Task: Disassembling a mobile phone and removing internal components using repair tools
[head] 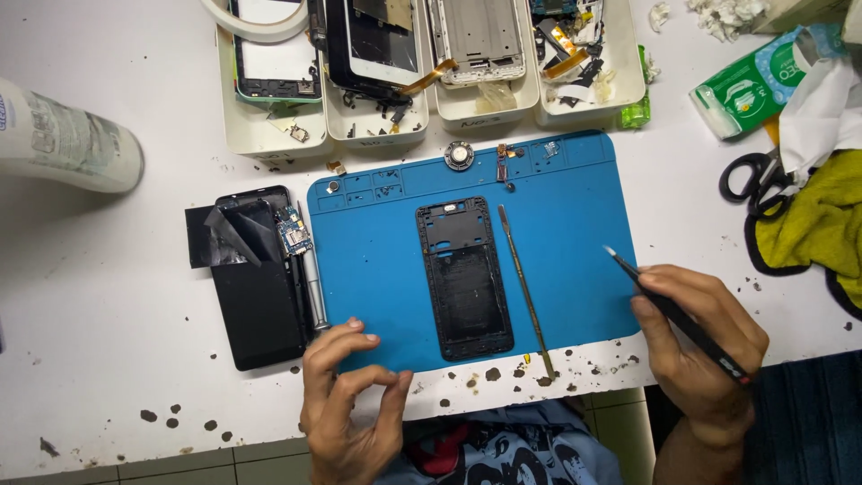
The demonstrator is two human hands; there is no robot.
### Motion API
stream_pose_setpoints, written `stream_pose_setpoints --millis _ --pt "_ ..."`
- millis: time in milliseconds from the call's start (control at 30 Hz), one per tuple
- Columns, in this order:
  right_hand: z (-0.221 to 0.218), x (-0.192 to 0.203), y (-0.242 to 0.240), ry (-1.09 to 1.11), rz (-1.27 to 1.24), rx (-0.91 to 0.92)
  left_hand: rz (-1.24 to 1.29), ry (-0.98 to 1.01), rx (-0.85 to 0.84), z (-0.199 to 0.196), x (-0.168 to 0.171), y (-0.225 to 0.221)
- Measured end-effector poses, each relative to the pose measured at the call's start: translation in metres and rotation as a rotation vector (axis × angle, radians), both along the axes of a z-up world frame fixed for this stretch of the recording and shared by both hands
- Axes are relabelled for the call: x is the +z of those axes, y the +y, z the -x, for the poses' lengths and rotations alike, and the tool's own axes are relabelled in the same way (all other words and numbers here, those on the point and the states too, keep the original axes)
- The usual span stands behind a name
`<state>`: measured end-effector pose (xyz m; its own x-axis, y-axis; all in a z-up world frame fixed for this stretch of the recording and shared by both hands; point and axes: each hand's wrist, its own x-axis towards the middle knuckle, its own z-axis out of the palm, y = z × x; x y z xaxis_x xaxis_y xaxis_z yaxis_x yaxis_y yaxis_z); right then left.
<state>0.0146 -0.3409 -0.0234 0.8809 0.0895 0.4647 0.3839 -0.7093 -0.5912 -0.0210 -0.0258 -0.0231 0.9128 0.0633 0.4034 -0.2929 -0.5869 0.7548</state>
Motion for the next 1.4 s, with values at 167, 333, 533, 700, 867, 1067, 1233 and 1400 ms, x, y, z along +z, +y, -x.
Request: stream_pose_setpoints --millis 167,333,533,700,867,1067,1233,1400 --pt "-0.008 0.001 0.002 0.02 0.098 0.004 1.144 0.241 -0.239 0.007 -0.008 0.0" --pt "-0.013 0.0 0.005 0.05 0.121 0.011 1.619 0.39 -0.441 -0.005 -0.011 0.001" --pt "-0.013 -0.004 0.005 0.087 0.16 0.0 1.663 0.395 -0.347 -0.007 -0.013 0.001" --pt "-0.019 -0.001 0.006 0.117 0.267 0.075 1.568 0.322 -0.304 -0.004 -0.019 0.0" --pt "-0.019 -0.003 0.001 0.14 0.345 0.106 1.256 0.18 -0.123 -0.002 -0.017 -0.007" --pt "-0.02 -0.009 -0.006 0.146 0.374 0.119 0.66 0.12 0.088 -0.001 0.007 -0.006" --pt "-0.023 -0.021 -0.008 0.14 0.462 0.107 0.228 0.132 0.129 -0.002 0.009 0.003" --pt "-0.022 -0.022 -0.009 0.15 0.491 0.122 0.08 0.032 0.023 -0.009 0.006 0.009"
